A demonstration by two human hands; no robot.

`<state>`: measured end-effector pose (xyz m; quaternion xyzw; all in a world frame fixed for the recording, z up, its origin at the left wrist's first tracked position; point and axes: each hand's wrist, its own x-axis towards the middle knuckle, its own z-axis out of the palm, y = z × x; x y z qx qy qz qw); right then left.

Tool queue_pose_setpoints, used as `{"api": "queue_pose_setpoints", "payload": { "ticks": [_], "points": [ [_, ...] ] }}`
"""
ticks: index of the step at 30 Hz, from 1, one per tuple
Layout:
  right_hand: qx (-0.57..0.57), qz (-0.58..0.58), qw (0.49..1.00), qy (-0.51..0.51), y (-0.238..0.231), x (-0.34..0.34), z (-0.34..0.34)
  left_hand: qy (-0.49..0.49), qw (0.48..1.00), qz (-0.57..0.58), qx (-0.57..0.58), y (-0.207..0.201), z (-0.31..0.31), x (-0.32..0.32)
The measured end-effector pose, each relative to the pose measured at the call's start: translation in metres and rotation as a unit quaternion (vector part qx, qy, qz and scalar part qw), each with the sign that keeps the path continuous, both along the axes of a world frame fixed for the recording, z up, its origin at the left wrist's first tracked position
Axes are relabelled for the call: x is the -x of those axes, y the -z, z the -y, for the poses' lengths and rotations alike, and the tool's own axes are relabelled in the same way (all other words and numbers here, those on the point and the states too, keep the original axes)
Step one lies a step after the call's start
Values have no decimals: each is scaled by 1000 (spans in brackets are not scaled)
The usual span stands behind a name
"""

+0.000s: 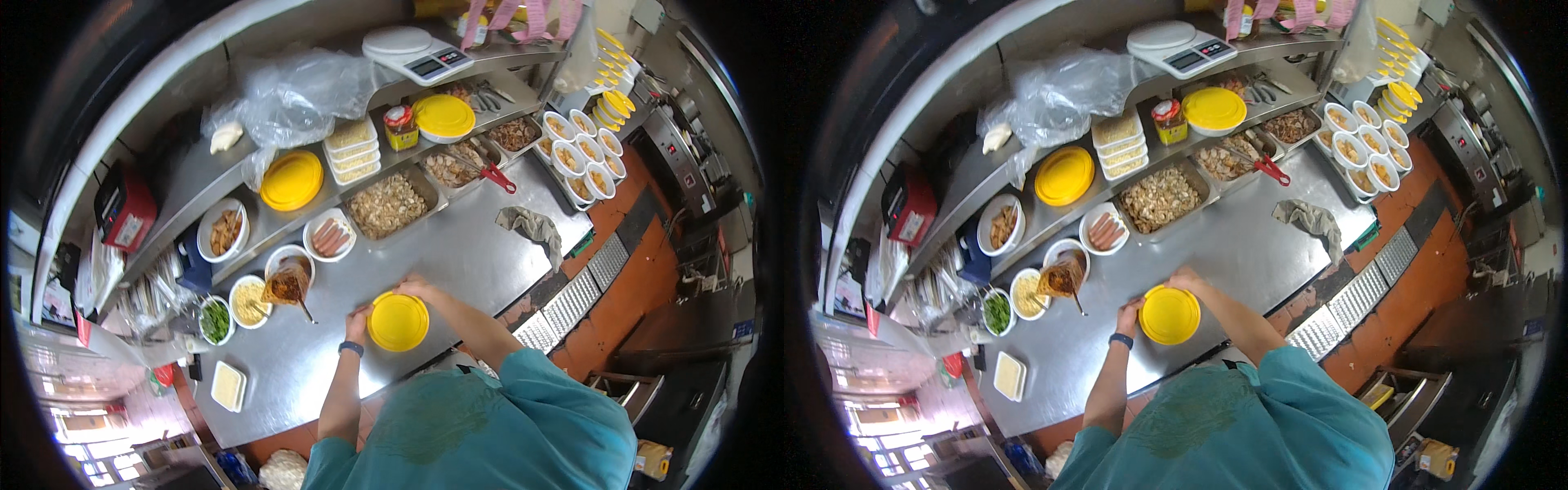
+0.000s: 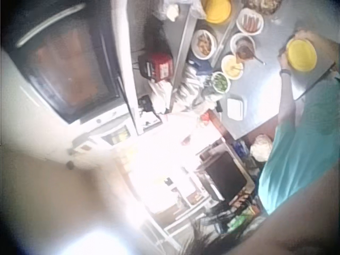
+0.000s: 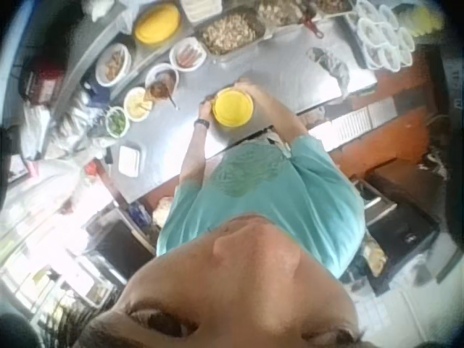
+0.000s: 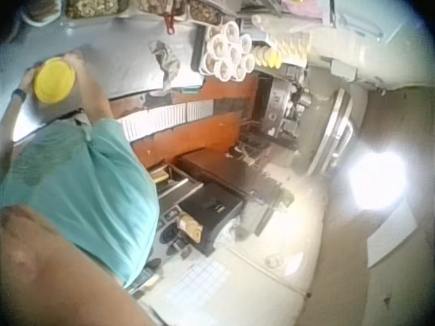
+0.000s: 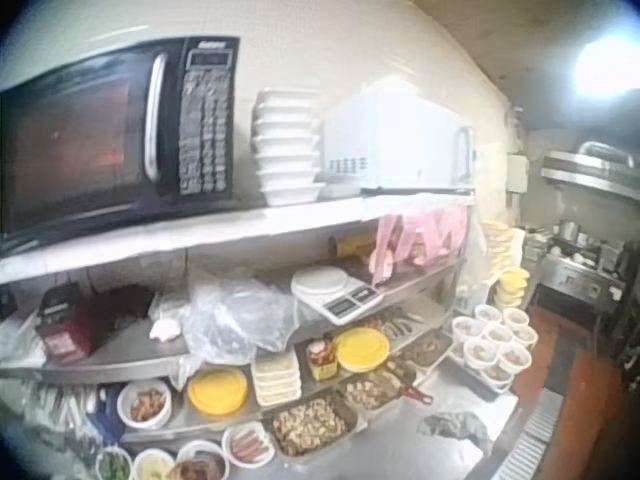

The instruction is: The person assembles a food order by placing fried tofu and cooked meat into a bowl, adding chopped green onions and a dark sauce, then ladling broth over the contents. The person closes the bowl with a yellow lid and attaches a pink order tag. The person then portions fried tofu into several small bowls.

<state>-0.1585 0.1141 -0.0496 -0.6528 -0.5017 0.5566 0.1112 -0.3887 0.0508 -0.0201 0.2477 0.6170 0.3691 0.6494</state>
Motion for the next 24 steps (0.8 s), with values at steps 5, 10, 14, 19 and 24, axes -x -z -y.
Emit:
{"api": "queue_pose_setpoints", "payload": {
  "ticks": [5,10,14,19,24],
  "points": [
    [-2,31,998,-53,-25,-37,62,-7,995,-82,-58,0,61,6],
    [66,-242,968,-24,-30,-56,125,-1,996,89,-22,-1,115,3],
    [65,-200,978,-5,-42,-51,129,-16,996,60,-56,-1,115,-3],
    [40,-295,955,0,-63,-42,142,4,989,106,-101,-5,136,-17],
    [-32,-270,961,38,-60,-28,150,-35,987,91,-125,0,140,-44]
  ]
}}
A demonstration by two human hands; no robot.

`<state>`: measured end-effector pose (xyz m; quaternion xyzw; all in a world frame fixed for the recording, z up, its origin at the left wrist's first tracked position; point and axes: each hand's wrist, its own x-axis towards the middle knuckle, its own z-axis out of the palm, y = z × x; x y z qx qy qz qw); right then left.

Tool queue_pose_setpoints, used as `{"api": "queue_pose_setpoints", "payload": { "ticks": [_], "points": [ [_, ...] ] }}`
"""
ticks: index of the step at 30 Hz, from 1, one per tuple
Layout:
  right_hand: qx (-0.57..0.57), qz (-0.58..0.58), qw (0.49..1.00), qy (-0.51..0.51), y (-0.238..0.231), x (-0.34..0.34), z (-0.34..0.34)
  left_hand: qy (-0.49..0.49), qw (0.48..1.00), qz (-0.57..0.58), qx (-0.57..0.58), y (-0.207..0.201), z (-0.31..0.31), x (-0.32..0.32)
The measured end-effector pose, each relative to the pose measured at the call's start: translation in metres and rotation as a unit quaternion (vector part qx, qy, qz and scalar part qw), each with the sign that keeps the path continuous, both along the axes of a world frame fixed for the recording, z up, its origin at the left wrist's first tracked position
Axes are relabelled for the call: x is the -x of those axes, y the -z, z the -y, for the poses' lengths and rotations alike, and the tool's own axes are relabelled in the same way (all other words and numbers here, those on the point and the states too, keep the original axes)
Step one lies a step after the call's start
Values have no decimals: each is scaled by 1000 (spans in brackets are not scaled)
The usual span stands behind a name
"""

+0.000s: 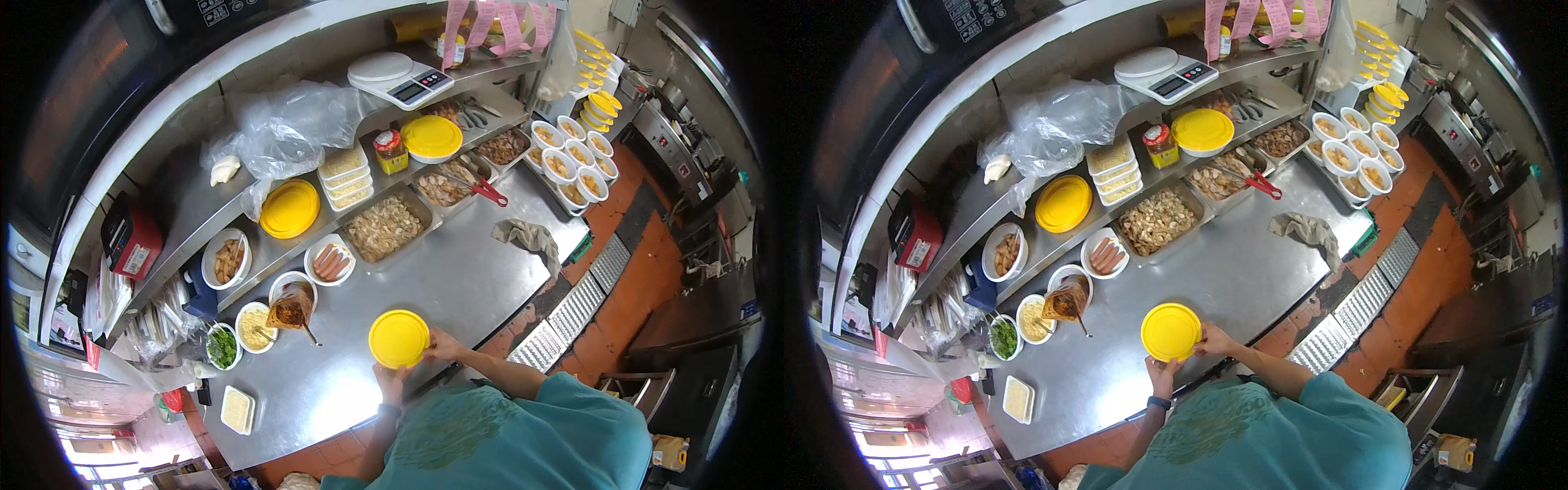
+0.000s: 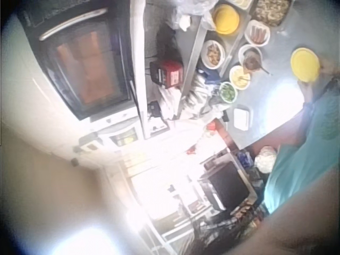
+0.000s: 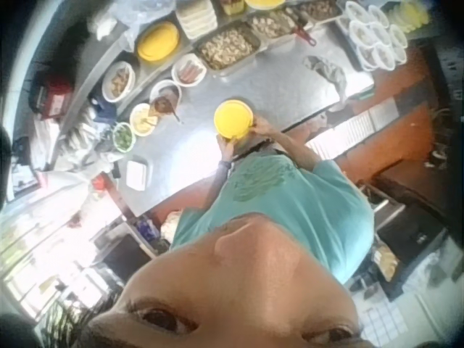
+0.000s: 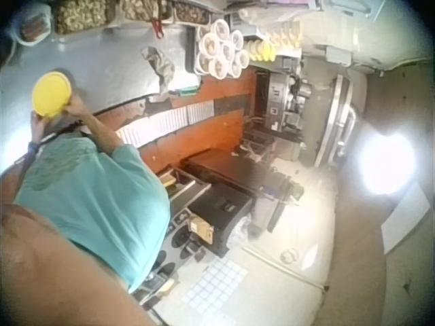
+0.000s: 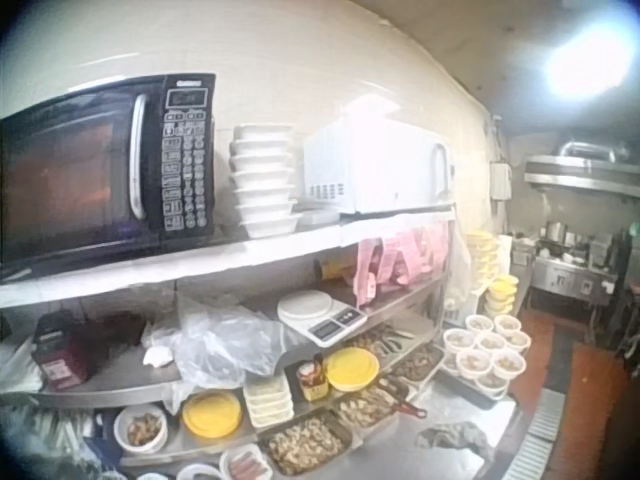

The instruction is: The person assembles a food order by placing fried tofu and cooked meat into a bowl, adding chopped green onions and a dark sauce, then ladling broth over the contents. The person closes the bowl with a yellow lid and attaches a pink order tag. The person then portions fried tofu into several small bowls.

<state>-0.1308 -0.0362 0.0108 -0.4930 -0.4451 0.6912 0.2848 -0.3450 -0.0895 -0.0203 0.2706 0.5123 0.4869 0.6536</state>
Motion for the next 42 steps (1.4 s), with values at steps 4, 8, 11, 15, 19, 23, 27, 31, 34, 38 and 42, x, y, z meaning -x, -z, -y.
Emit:
{"api": "queue_pose_setpoints", "payload": {
  "ticks": [4,8,11,15,19,23,27,31,34,38,42],
  "points": [
    [-5,-61,998,12,15,-7,2,9,1000,9,-18,5,-3,-4],
    [-39,-30,998,31,25,-34,11,49,994,-90,-47,9,-14,-27],
    [24,16,993,111,28,-70,15,53,996,-34,-70,11,-33,-66],
    [2,-34,986,166,28,-132,5,93,993,-53,-46,6,-58,-129],
    [-6,-13,993,118,34,-203,-11,122,992,-5,13,5,-86,-194],
    [5,-5,995,97,35,-259,-30,109,994,-16,20,8,-98,-246],
    [-8,268,959,-95,-18,-318,-63,62,997,-55,-9,14,-85,-269],
    [-282,201,930,126,-150,-343,-183,41,935,-342,-80,14,-67,-279],
    [-529,96,828,159,-279,-350,-289,26,984,-178,-14,10,-46,-294],
    [-610,18,739,284,-409,-320,-405,47,996,-53,48,8,-40,-308],
    [-453,2,832,322,-459,-304,-463,47,995,-59,66,17,-48,-309]
  ]
}}
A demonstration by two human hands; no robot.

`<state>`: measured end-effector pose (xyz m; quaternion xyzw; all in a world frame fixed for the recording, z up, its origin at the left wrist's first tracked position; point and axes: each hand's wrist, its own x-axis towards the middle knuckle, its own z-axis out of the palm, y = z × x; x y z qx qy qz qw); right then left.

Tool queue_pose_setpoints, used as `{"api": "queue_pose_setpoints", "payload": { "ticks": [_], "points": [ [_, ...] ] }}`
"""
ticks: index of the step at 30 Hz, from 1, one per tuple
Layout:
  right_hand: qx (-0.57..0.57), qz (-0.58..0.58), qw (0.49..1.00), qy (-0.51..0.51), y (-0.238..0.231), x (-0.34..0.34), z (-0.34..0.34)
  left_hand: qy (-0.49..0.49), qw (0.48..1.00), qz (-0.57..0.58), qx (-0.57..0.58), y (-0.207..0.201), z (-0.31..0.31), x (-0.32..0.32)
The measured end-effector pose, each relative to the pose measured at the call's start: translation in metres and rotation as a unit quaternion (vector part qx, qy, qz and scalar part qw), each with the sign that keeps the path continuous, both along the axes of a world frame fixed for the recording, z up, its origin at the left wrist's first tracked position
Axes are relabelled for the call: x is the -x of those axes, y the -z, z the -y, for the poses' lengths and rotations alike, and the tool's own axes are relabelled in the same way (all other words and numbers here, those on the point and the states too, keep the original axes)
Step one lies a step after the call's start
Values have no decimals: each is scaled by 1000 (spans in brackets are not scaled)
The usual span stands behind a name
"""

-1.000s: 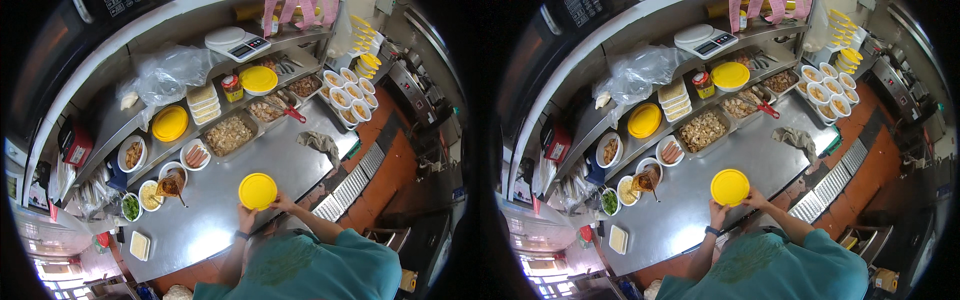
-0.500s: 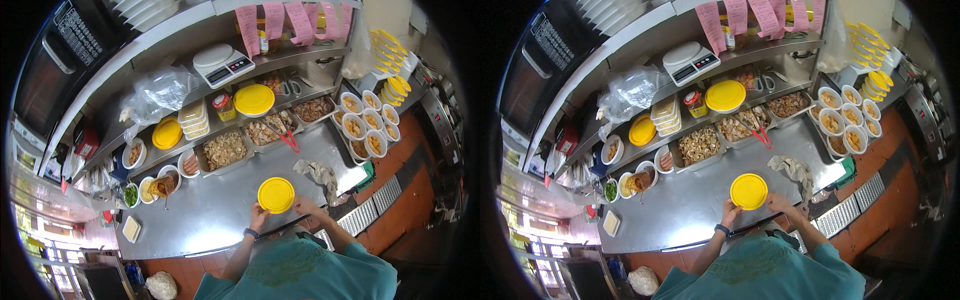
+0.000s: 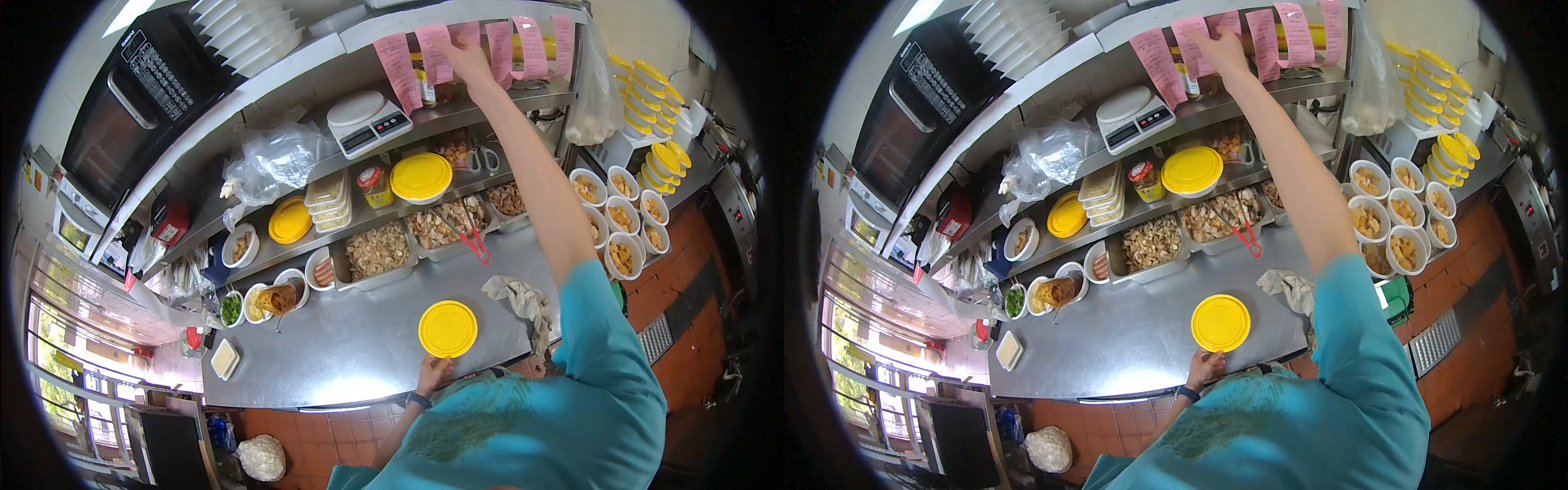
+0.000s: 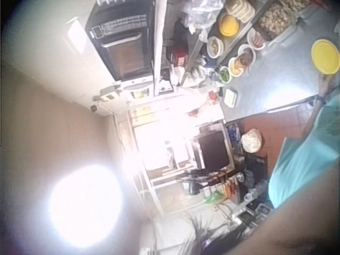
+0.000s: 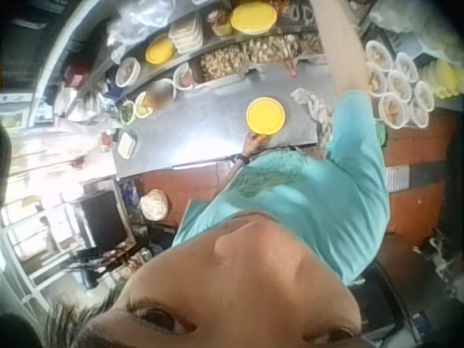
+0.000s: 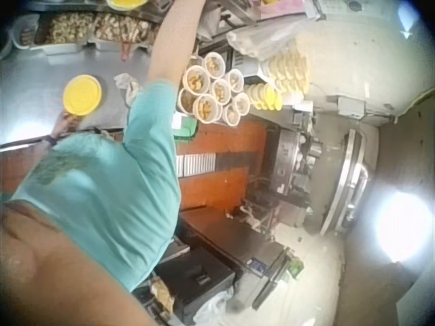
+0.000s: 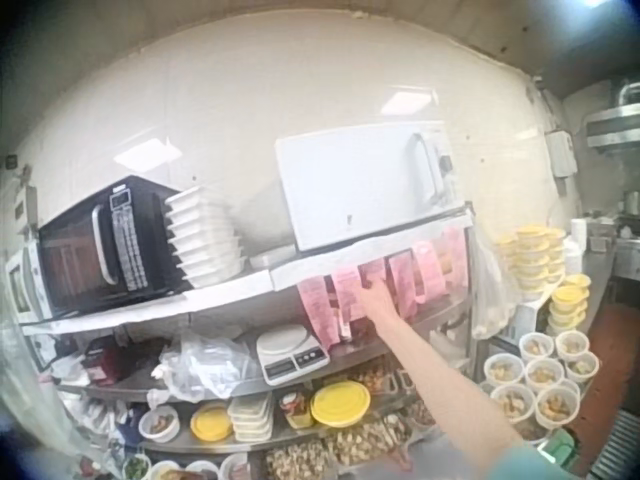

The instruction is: The person assembles a food order by placing fried tofu and cooked meat into a bowl, adding chopped green onions and a dark sauce, then ladling broth over the contents. The person closes the bowl with a yellow lid and attaches a pink order tag. The person then portions fried tofu into several small bowls.

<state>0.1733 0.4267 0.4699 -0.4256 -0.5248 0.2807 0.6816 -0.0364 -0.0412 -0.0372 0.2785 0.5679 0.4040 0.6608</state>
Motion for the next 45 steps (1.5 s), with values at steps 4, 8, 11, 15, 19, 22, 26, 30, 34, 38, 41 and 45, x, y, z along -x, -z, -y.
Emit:
{"api": "queue_pose_setpoints", "payload": {
  "ticks": [4,8,11,15,19,22,26,30,34,38,41,45],
  "points": [
    [21,-51,991,-121,-6,-6,-3,-13,1000,-11,9,6,2,0],
    [-35,14,994,-99,-16,-13,29,21,1000,-18,-7,7,3,1],
    [-57,60,994,-72,-7,-19,75,25,999,-26,1,10,6,6],
    [-42,58,967,-243,108,-27,188,11,1000,-9,-7,19,9,6],
    [250,193,902,-295,264,5,288,22,998,-54,-24,19,7,-1],
    [423,325,777,-335,351,6,333,34,998,-52,-3,3,4,-7],
    [425,514,717,-203,413,0,360,29,996,9,85,-19,4,-18],
    [399,528,730,-170,429,-4,363,19,997,21,67,-18,11,-26],
    [365,490,780,-135,432,2,360,24,999,3,48,-9,20,-28],
    [488,309,786,-221,439,1,359,113,988,-38,96,-16,25,-18],
    [521,269,779,-223,441,1,366,231,966,-112,42,-29,32,-15],
    [330,376,865,-35,431,7,396,317,944,-90,23,-44,32,-15]
  ]
}}
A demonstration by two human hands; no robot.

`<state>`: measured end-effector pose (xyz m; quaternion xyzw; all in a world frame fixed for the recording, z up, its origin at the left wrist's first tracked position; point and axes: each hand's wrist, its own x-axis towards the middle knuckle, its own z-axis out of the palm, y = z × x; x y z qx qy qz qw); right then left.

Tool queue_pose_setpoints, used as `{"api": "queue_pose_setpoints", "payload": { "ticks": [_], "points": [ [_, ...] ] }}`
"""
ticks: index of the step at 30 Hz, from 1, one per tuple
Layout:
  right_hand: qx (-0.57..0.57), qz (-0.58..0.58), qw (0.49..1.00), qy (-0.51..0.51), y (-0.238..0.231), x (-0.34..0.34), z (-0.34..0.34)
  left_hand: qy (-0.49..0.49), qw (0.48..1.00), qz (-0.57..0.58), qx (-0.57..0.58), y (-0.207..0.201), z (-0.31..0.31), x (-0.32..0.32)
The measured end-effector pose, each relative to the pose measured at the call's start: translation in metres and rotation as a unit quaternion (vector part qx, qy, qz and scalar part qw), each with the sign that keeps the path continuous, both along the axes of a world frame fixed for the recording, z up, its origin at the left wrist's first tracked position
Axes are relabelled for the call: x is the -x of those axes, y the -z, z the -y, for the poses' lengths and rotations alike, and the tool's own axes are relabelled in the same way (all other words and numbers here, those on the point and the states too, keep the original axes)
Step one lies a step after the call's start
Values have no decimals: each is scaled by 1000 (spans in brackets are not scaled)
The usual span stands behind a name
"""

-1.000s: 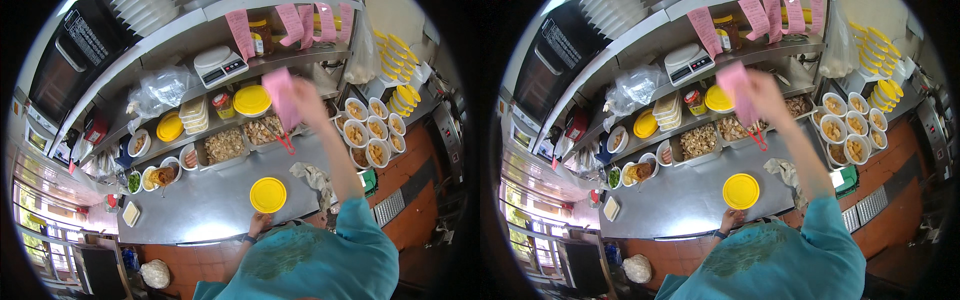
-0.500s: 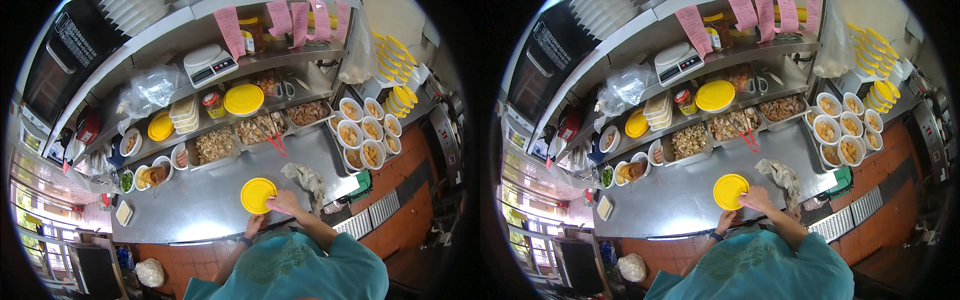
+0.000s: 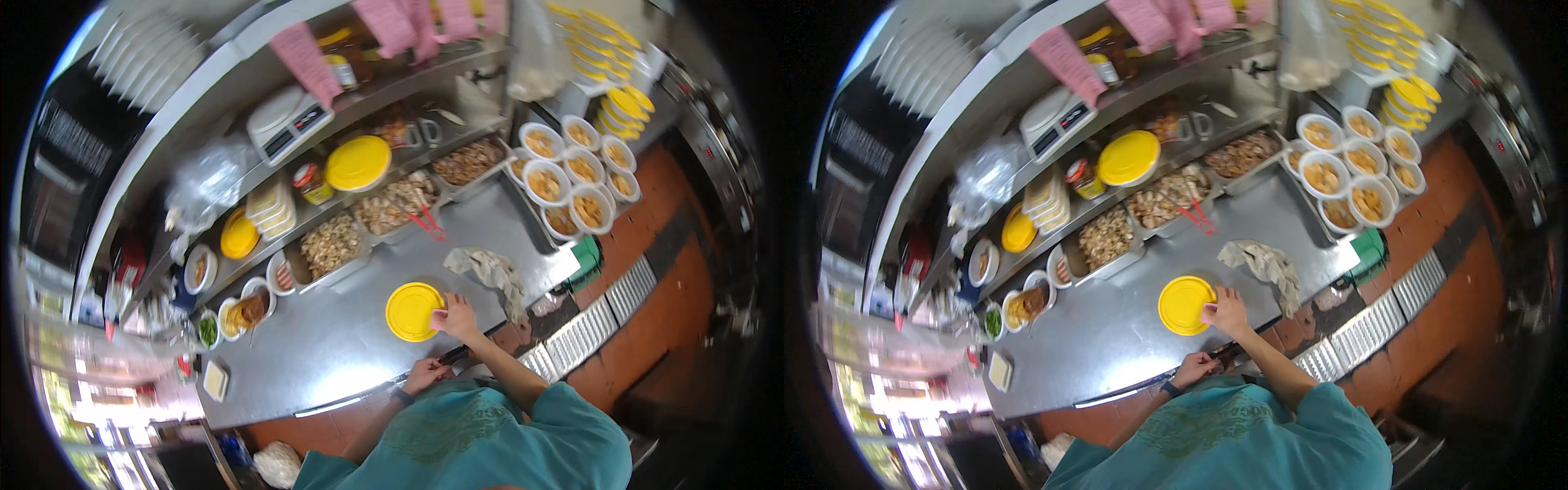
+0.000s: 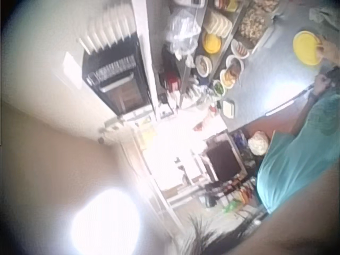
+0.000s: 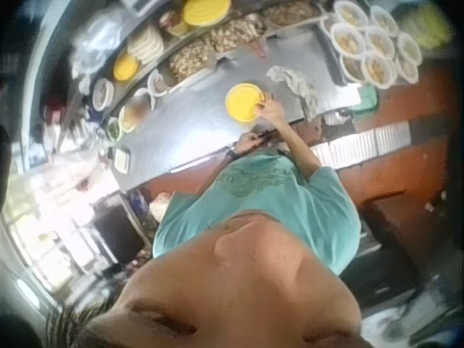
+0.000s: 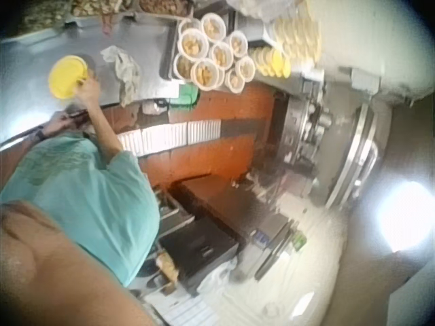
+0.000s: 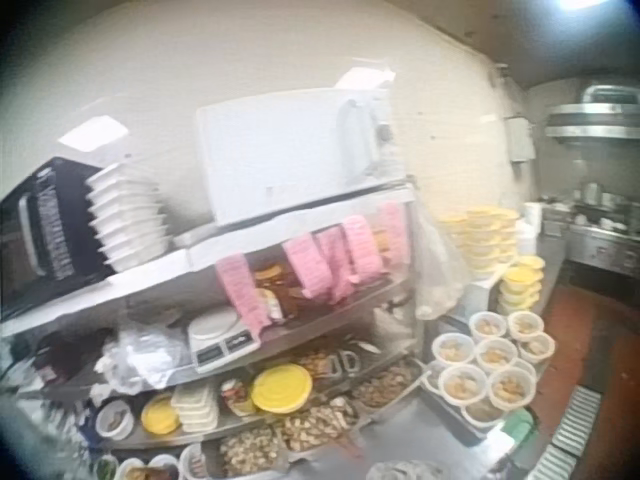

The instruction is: The person assembles a food order by placing fried tofu and cooked meat into a bowl, adding chopped green onions and a dark sauce, then ladling broth over the contents. The person closes the bowl with a yellow lid and attaches a pink order tag. The person then portions fried tofu into several small bowls.

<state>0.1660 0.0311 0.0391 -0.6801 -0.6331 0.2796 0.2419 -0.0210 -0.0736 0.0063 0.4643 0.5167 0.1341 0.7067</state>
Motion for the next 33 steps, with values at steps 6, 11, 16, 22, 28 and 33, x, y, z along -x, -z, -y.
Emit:
{"api": "queue_pose_setpoints", "payload": {
  "ticks": [6,11,16,22,28,33],
  "points": [
    [15,-125,973,194,-11,-65,91,192,980,47,8,11,-14,-19],
    [194,-113,875,429,36,-132,266,394,914,91,43,29,-10,-75],
    [294,-83,710,635,136,-114,480,457,884,100,7,13,7,-165],
    [438,-172,728,498,236,-50,609,497,860,106,-40,35,39,-275],
    [309,-158,668,658,239,-228,583,480,876,24,-45,77,77,-412],
    [1,100,628,771,88,-591,641,466,874,1,-139,70,95,-538]
  ]
}}
